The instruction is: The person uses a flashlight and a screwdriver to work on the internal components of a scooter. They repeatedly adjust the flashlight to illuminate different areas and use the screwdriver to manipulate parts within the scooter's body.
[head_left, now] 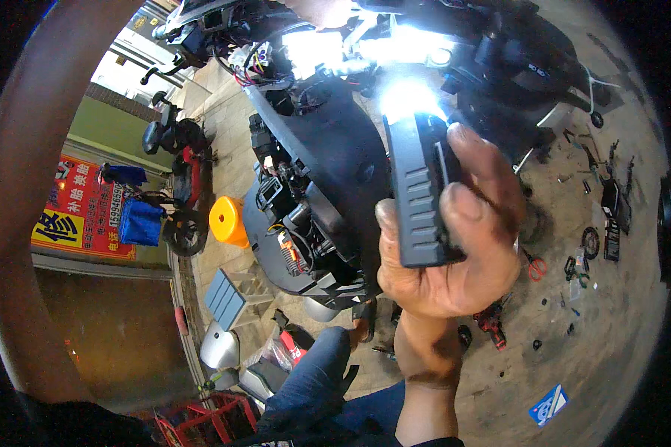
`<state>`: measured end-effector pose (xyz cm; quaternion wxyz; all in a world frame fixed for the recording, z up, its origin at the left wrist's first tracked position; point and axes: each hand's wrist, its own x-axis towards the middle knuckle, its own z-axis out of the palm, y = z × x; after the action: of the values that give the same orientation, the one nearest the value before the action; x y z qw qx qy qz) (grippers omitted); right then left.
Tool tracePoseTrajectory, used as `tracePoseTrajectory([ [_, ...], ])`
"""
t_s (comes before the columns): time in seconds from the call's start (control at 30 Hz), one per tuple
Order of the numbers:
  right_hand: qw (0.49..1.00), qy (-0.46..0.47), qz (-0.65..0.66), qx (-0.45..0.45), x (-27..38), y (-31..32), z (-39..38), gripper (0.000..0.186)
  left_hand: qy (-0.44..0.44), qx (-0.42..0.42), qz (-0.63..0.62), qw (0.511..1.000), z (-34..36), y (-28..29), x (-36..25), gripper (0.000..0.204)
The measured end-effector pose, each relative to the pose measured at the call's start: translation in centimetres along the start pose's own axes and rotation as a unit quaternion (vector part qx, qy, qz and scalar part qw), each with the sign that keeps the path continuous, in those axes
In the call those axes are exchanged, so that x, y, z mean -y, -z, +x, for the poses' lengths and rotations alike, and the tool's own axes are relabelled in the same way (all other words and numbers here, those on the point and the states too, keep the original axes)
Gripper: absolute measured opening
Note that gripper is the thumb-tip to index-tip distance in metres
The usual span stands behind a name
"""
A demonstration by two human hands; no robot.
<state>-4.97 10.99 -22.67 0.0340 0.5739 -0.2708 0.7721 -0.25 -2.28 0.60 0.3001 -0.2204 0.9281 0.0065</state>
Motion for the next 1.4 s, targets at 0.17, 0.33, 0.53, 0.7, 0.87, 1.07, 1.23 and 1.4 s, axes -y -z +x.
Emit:
tracePoseTrajectory([
  [0.17,0.994,-0.045,0.068,-0.07,1.4,-1.7,-1.1,0.05,0.022,-0.016,0.001,1.0,-1.4,0.0,-2.2,0.061],
  [0.33,0.995,-0.034,0.09,-0.042,1.6,-1.8,-1.9,0.051,-0.014,-0.057,0.01,0.998,-1.7,-1.5,-2.1,0.068],
  [0.53,0.997,-0.01,0.072,-0.015,0.9,-0.7,-2.0,0.051,0.038,-0.006,-0.005,0.999,-1.4,0.1,-3.4,0.07],
  [0.7,0.999,-0.001,0.035,-0.025,0.8,-0.6,-1.4,0.048,0.051,0.028,-0.027,0.998,-1.1,0.6,-2.4,0.073],
  [0.87,1.0,-0.01,0.026,0.004,0.8,0.0,-1.0,0.046,0.031,0.047,-0.033,0.998,-1.4,1.5,-1.8,0.072],
  [1.07,0.999,-0.028,0.031,0.031,1.4,0.2,-1.1,0.044,-0.001,0.041,-0.033,0.999,-1.1,1.1,-0.8,0.072],
  [1.23,0.998,-0.033,0.028,0.036,1.3,-0.4,-1.4,0.044,-0.087,-0.013,-0.014,0.996,-1.1,-0.5,-0.1,0.072],
  [1.4,0.999,-0.021,0.036,0.022,1.6,-1.2,-2.1,0.044,0.017,-0.117,0.053,0.992,-3.5,-2.1,-0.1,0.067],
])
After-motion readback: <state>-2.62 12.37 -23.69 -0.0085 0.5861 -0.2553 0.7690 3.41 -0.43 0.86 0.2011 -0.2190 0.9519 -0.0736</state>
